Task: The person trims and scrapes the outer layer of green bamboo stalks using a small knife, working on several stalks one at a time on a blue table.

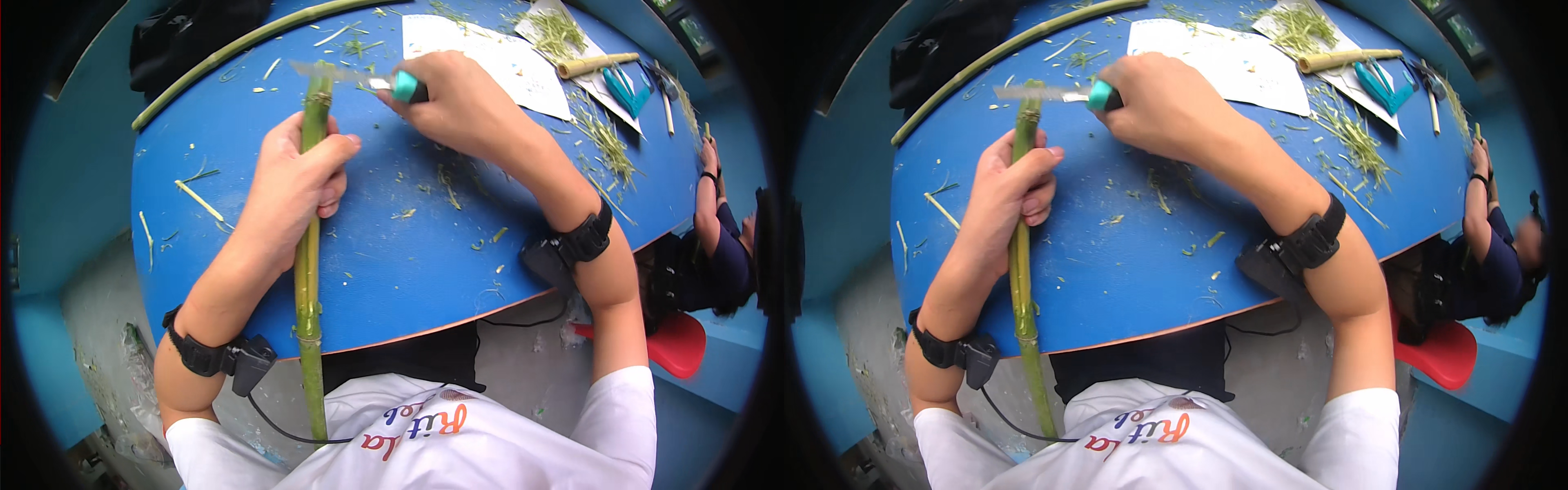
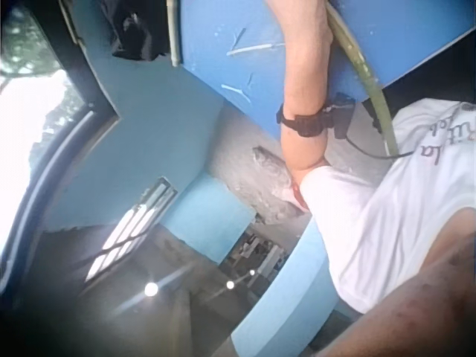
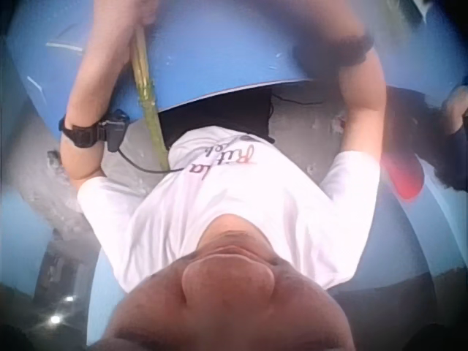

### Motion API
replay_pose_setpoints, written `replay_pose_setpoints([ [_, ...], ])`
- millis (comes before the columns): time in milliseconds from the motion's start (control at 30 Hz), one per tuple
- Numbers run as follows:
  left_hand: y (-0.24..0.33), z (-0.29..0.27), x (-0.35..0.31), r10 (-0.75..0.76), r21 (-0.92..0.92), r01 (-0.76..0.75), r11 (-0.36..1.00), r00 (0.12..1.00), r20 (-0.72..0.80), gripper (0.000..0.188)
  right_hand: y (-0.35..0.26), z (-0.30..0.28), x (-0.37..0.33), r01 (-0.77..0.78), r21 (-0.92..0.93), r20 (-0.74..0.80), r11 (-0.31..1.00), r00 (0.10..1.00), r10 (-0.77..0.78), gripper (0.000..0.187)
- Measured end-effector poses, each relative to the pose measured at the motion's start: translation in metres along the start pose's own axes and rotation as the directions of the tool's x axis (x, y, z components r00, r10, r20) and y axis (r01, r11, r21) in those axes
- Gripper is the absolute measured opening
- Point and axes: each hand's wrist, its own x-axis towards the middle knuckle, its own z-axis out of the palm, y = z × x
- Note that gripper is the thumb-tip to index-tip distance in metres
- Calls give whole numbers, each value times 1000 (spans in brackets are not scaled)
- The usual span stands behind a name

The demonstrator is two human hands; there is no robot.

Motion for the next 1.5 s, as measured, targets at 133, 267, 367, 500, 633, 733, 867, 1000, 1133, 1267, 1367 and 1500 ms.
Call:
replay_pose_setpoints([
  [133, 3, 0, 1, 10, 27, -10, 1000, 1000, 20, 18, 4, -9, 2, -24, 118, -52, 993, 998, 30, 17],
  [267, 3, 5, 0, 40, 55, -42, 998, 999, 33, 19, 4, -2, -2, 38, 90, -63, 995, 997, -32, 31],
  [367, 5, 4, -5, 32, 99, -33, 995, 999, 16, 20, 1, 3, -5, 72, 39, -50, 997, 996, -70, 29],
  [500, 5, 5, -5, 46, 61, -47, 997, 999, 20, 20, -2, 0, -3, 57, 4, -21, 998, 998, -57, 26],
  [633, 8, 9, -3, -18, 57, 17, 998, 999, 31, 18, -3, -1, -1, -36, -28, 48, 999, 998, 37, 13],
  [733, 8, 7, 2, -64, 28, 62, 998, 997, 42, 18, 5, 5, 3, -24, -80, -36, 996, 999, 22, 13],
  [867, 3, 6, 12, -39, -23, 41, 999, 997, 69, 18, 8, 2, 6, -88, -118, -120, 989, 990, 73, 13],
  [1000, 4, 12, 6, -59, 17, 58, 998, 994, 88, 18, 44, -12, 9, -233, -198, -247, 952, 952, 182, 14],
  [1133, 2, 11, 4, -31, -20, 33, 999, 996, 84, 16, 19, -22, -5, -131, 6, -128, 991, 983, 130, 29],
  [1267, 0, 18, 8, -27, -22, 28, 999, 998, 65, 14, 9, -21, -12, -103, 33, 134, 994, 986, 97, 30],
  [1367, -5, 22, 12, 14, -15, -12, 1000, 994, 107, 12, 9, -17, -17, -72, 16, 114, 997, 991, 70, 28],
  [1500, -7, 23, 14, -2, 15, 0, 1000, 994, 106, 12, 21, -6, -16, -72, -35, 6, 997, 997, 72, 27],
])
